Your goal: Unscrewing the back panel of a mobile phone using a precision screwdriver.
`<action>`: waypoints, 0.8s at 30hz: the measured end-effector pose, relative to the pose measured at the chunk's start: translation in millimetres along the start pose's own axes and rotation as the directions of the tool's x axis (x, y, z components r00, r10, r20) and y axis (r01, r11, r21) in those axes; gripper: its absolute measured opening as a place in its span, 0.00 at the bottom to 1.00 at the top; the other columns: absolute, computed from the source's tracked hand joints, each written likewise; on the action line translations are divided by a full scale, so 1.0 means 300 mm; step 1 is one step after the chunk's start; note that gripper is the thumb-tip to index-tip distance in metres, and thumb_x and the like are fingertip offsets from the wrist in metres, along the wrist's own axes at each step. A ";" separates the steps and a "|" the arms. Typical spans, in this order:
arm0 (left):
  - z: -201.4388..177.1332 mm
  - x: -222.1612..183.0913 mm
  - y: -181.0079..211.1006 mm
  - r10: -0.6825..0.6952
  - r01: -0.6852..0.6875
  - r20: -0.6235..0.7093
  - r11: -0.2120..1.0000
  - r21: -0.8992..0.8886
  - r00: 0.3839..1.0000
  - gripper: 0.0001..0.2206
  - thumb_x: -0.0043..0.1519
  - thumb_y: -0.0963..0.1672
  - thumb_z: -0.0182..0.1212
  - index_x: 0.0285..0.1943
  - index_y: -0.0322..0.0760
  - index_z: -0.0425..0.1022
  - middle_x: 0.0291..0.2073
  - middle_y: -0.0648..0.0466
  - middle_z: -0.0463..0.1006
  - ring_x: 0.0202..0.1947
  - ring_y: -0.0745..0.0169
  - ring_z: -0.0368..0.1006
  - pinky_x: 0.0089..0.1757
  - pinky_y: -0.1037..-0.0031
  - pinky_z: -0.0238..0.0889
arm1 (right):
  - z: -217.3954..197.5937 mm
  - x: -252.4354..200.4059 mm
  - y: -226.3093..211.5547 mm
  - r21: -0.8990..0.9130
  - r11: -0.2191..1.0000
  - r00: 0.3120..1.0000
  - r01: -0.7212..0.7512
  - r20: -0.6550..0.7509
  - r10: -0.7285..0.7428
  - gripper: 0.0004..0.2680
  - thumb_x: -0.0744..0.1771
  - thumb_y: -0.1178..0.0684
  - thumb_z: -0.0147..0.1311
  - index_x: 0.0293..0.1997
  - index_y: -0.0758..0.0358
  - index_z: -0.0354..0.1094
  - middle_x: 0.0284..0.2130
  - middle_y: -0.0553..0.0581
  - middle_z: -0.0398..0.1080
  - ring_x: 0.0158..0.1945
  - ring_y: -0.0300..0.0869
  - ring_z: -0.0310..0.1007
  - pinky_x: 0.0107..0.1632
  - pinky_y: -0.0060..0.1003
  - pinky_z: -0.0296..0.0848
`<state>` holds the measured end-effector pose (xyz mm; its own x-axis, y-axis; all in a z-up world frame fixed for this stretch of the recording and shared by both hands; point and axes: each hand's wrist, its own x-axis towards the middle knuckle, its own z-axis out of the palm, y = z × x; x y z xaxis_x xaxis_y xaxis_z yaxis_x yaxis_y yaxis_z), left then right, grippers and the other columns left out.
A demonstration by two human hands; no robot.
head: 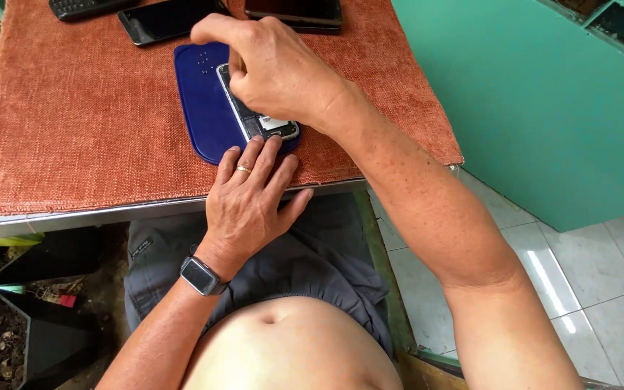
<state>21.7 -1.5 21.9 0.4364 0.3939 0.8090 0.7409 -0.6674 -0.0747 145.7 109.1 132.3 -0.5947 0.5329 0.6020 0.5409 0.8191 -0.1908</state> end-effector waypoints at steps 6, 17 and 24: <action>-0.002 0.000 0.000 0.000 0.000 0.003 1.000 0.008 1.000 0.16 0.70 0.53 0.56 0.54 0.40 0.75 0.55 0.46 0.77 0.55 0.46 0.75 0.54 0.58 0.65 | 0.021 0.001 0.011 -0.085 0.996 0.999 -0.031 -0.016 0.029 0.15 0.60 0.61 0.54 0.51 0.57 0.69 0.18 0.53 0.72 0.23 0.52 0.74 0.34 0.47 0.70; 0.000 -0.001 0.003 -0.006 0.006 0.009 1.000 0.014 1.000 0.16 0.69 0.53 0.57 0.53 0.41 0.76 0.55 0.46 0.77 0.56 0.47 0.75 0.54 0.58 0.64 | 0.031 0.001 0.019 -0.090 0.994 0.998 -0.064 -0.006 0.064 0.16 0.59 0.65 0.48 0.50 0.57 0.68 0.31 0.59 0.81 0.31 0.58 0.78 0.38 0.50 0.72; 0.000 0.001 0.003 -0.001 0.001 0.006 1.000 0.013 1.000 0.16 0.69 0.53 0.57 0.53 0.42 0.76 0.55 0.47 0.77 0.56 0.47 0.75 0.53 0.59 0.65 | 0.029 -0.003 0.024 -0.013 1.000 1.000 -0.001 0.005 0.001 0.19 0.60 0.68 0.46 0.54 0.59 0.69 0.28 0.54 0.78 0.29 0.48 0.77 0.38 0.44 0.71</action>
<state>22.4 -2.1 22.0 0.4388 0.3986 0.8053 0.7478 -0.6589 -0.0813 145.0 116.2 123.6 -0.5969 0.5347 0.5981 0.5489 0.8159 -0.1816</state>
